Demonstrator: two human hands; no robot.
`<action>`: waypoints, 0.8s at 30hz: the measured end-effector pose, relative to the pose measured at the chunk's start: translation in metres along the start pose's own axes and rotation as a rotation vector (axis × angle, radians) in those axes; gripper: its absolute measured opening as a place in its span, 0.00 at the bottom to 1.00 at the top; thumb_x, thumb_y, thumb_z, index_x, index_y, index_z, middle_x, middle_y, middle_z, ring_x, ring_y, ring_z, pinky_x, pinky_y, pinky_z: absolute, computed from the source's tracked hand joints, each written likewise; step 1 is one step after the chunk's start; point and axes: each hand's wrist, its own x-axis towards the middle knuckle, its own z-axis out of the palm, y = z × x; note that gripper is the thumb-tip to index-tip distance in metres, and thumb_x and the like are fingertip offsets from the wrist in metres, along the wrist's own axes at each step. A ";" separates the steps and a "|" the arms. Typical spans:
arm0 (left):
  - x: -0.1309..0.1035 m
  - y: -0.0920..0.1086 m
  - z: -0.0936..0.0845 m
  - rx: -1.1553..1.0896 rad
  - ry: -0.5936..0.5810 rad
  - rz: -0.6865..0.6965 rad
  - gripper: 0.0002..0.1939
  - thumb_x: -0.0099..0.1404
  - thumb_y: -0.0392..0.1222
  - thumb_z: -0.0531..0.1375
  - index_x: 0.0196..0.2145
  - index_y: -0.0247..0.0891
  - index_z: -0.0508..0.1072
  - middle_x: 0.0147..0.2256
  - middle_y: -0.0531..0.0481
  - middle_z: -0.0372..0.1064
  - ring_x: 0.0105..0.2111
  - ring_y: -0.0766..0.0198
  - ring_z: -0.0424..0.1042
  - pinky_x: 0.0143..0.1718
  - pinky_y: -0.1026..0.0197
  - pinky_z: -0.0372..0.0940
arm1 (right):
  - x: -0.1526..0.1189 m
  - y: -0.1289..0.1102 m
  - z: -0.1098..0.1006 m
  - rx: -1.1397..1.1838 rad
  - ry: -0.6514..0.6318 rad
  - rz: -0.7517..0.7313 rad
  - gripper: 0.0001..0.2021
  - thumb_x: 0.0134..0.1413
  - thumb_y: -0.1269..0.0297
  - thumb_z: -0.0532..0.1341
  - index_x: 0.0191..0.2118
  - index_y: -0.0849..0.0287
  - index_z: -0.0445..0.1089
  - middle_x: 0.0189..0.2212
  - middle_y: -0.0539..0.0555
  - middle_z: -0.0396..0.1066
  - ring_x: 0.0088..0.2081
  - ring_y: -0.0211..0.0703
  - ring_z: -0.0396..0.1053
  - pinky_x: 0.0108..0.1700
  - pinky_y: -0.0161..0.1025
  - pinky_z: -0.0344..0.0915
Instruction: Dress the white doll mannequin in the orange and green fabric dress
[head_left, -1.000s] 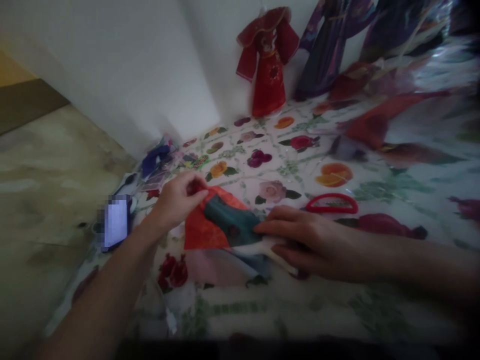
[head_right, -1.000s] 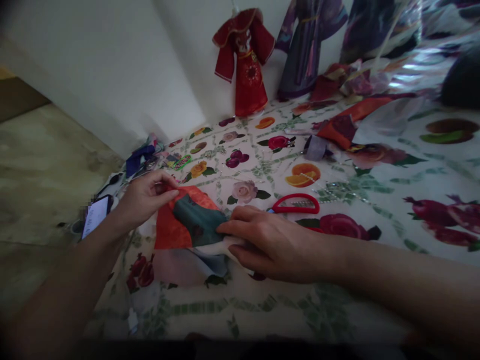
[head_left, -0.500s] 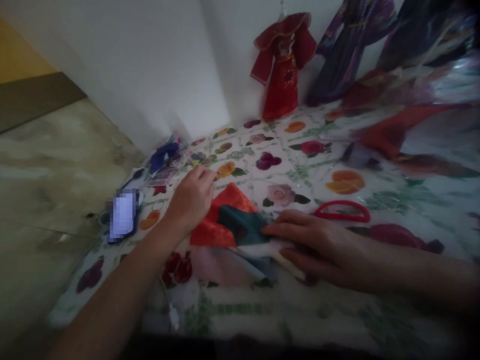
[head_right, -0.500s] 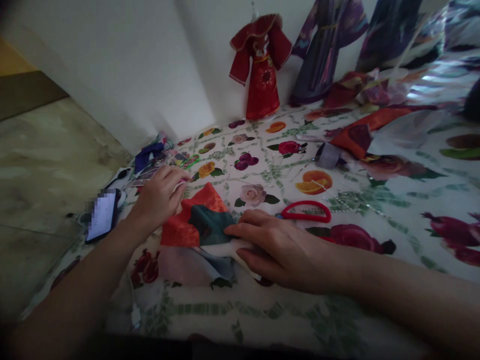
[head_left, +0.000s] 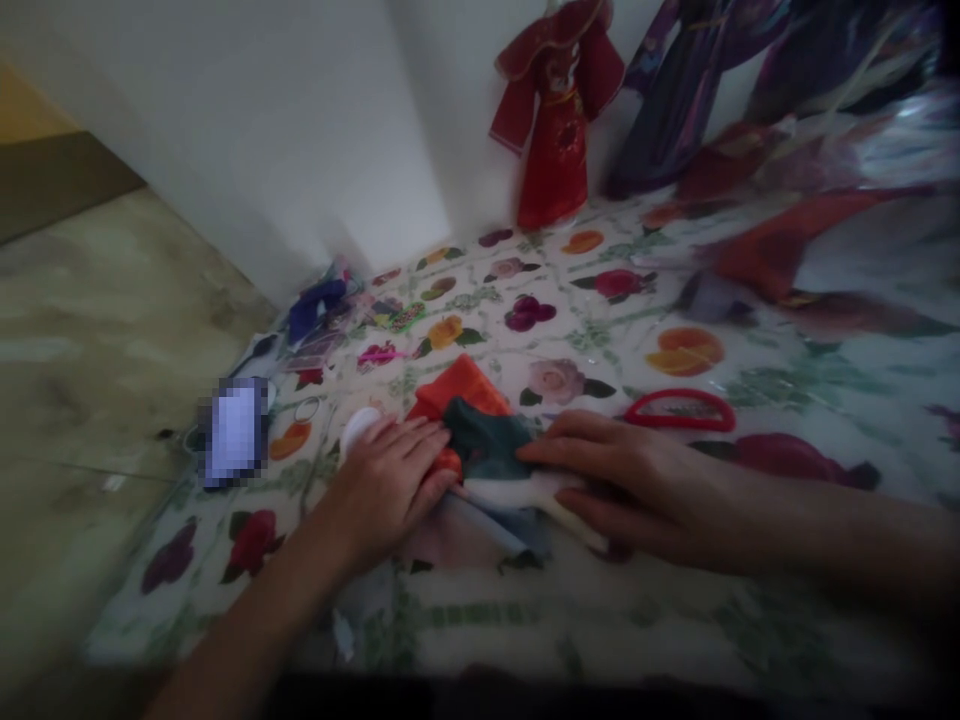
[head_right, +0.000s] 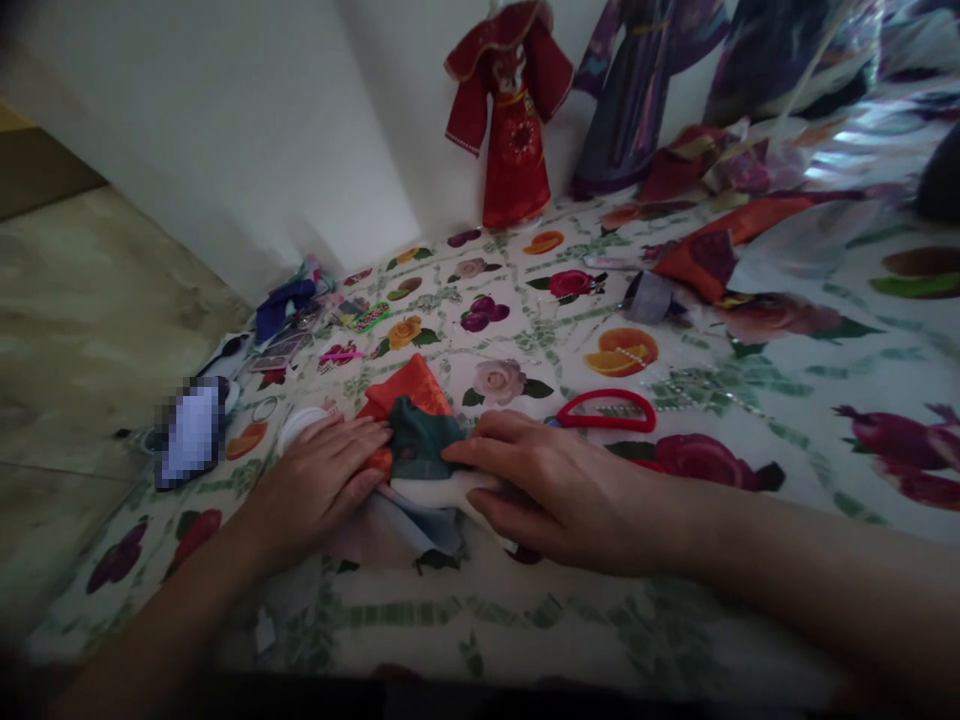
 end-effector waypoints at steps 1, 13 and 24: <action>0.000 0.000 0.001 0.020 0.015 -0.001 0.22 0.73 0.51 0.47 0.56 0.38 0.69 0.58 0.42 0.68 0.59 0.50 0.66 0.63 0.39 0.55 | 0.000 0.000 0.000 0.002 0.005 -0.001 0.20 0.65 0.58 0.54 0.61 0.52 0.65 0.50 0.59 0.67 0.45 0.46 0.71 0.45 0.43 0.71; 0.000 -0.004 -0.002 0.018 -0.001 -0.044 0.28 0.72 0.56 0.46 0.58 0.34 0.67 0.56 0.37 0.69 0.55 0.46 0.68 0.59 0.38 0.60 | 0.004 -0.010 -0.004 0.040 -0.003 0.032 0.19 0.65 0.60 0.54 0.58 0.55 0.67 0.48 0.59 0.68 0.42 0.44 0.72 0.43 0.40 0.72; 0.008 -0.003 -0.008 -0.017 -0.025 -0.066 0.25 0.72 0.55 0.48 0.55 0.36 0.71 0.56 0.38 0.68 0.55 0.47 0.67 0.57 0.41 0.61 | 0.003 -0.006 -0.003 -0.004 -0.036 0.075 0.20 0.65 0.57 0.54 0.60 0.50 0.66 0.52 0.58 0.67 0.47 0.47 0.72 0.45 0.42 0.72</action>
